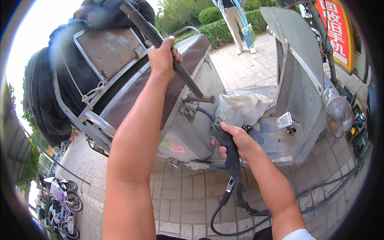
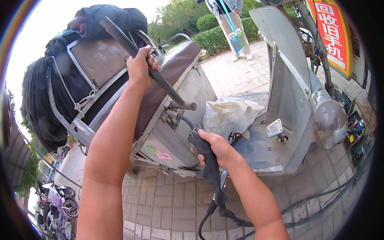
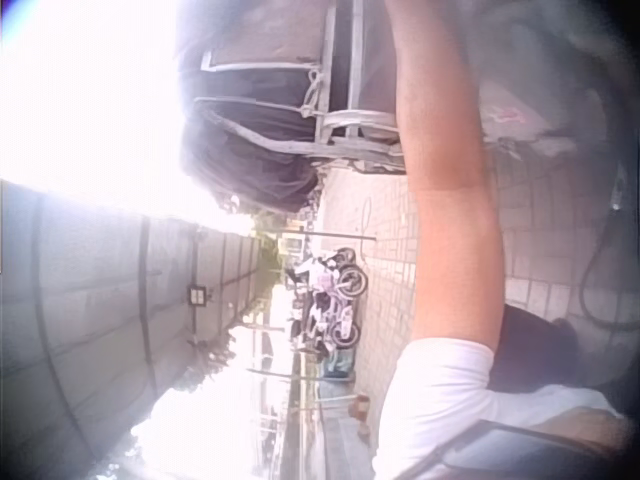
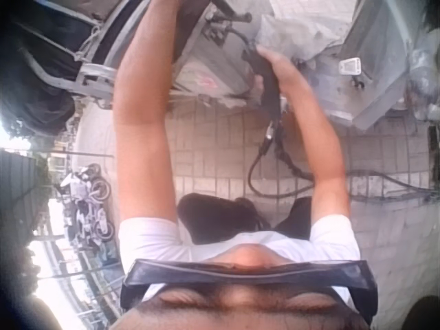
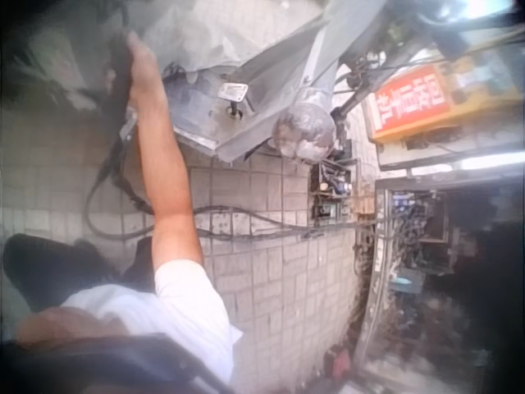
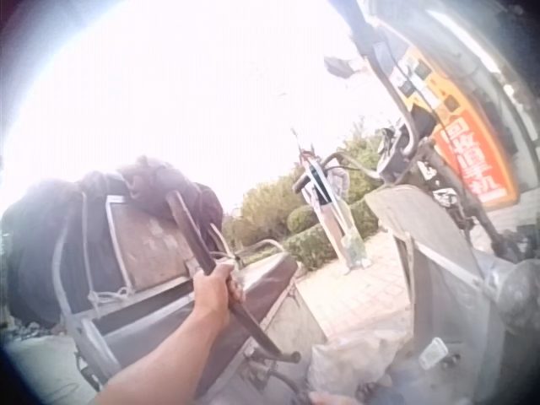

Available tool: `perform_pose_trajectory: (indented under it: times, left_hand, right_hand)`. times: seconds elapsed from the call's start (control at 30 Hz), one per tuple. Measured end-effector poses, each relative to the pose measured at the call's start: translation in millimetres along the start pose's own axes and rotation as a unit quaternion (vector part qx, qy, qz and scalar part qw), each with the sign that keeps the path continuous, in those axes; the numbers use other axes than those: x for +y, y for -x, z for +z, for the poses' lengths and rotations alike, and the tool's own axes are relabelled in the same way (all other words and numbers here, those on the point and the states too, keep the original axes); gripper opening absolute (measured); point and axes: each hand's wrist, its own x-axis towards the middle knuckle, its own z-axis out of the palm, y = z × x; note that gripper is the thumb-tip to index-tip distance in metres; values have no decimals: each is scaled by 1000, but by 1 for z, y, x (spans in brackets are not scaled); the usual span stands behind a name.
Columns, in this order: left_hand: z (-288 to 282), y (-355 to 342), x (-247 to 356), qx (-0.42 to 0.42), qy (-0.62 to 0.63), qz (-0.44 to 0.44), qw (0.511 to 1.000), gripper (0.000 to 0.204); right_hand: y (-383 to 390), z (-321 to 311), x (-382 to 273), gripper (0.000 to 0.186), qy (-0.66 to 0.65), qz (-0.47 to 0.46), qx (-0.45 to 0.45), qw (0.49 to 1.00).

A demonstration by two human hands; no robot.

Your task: The person uses a hammer and a hose-like tool to work on the side panel of a three-wheeled vehicle. The person repeatedly strikes the panel and manipulates the hose tool near the vehicle's body.

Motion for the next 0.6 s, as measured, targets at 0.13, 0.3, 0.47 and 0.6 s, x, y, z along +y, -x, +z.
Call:
perform_pose_trajectory:
  times: [0.13,0.3,0.47,0.6]
  left_hand:
    - [-3,0,-1,-8,1,11,1000,28]
    - [1,3,0,-10,5,9,1000,29]
    - [-3,3,0,-3,0,6,1000,30]
    - [-3,5,-6,9,3,-4,1000,30]
  right_hand:
    - [-1,1,0,39,28,-1,11,1000]
    - [-1,-2,-2,38,25,0,12,1000]
    - [-1,4,1,36,27,8,12,1000]
    - [-1,4,-1,35,41,2,29,999]
